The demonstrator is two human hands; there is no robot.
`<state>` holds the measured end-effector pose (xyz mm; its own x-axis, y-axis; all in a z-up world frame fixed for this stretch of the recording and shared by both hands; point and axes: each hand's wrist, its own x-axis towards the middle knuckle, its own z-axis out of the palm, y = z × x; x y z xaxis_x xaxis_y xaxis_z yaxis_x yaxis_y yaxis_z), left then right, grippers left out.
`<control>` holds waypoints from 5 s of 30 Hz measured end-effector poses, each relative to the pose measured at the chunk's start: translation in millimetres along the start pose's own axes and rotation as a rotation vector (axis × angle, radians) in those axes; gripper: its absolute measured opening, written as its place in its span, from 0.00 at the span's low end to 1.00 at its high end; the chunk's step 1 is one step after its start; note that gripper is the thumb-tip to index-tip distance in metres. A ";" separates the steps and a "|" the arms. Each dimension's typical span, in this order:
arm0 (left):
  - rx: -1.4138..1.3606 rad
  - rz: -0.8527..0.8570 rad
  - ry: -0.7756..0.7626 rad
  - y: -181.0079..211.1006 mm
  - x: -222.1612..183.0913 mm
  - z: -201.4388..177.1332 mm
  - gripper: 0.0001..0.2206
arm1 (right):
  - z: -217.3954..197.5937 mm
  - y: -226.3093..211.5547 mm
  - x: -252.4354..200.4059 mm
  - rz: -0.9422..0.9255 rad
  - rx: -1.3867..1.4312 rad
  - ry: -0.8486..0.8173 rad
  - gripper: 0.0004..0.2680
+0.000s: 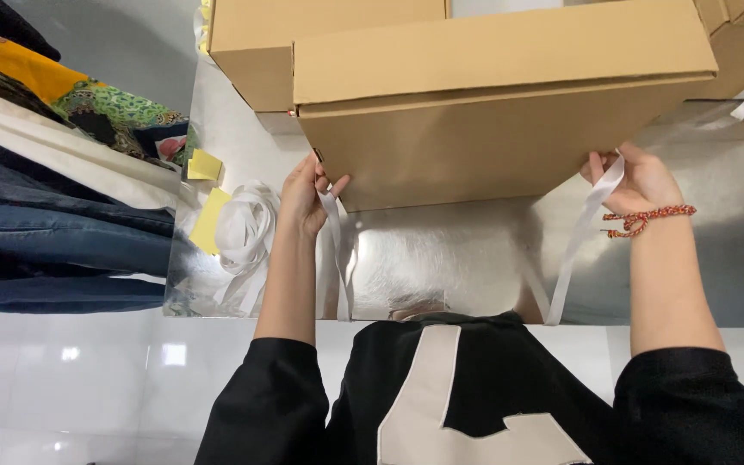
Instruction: The person ties a white ribbon around a cardboard box and secures it with a bow. They then place a yellow sticky note on the box and write on it with a pencil. Finally, they wrap a brown cylindrical object in bubble wrap.
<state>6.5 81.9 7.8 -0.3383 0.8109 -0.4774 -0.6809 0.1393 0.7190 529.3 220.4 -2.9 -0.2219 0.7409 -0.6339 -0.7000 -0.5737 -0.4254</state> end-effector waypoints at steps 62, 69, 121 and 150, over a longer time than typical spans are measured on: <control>0.636 0.375 -0.343 -141.3 -96.5 110.6 0.13 | 67.4 180.2 -62.2 -0.126 -0.623 -0.087 0.12; 0.728 0.239 -0.286 -156.5 -92.0 110.8 0.12 | 89.8 182.0 -91.4 -0.106 -0.591 -0.081 0.11; 0.708 0.248 -0.640 -157.3 -43.5 55.1 0.09 | 74.8 164.6 -125.2 -0.091 -1.276 -0.395 0.03; 0.741 0.244 -1.086 10.0 -142.8 159.9 0.17 | 21.8 197.6 -20.9 -0.472 -0.960 -0.144 0.08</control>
<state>151.8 58.4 163.8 0.5206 0.8486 0.0937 -0.0493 -0.0797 0.9956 380.9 99.2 -59.7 -0.1910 0.9571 -0.2181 0.0752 -0.2073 -0.9754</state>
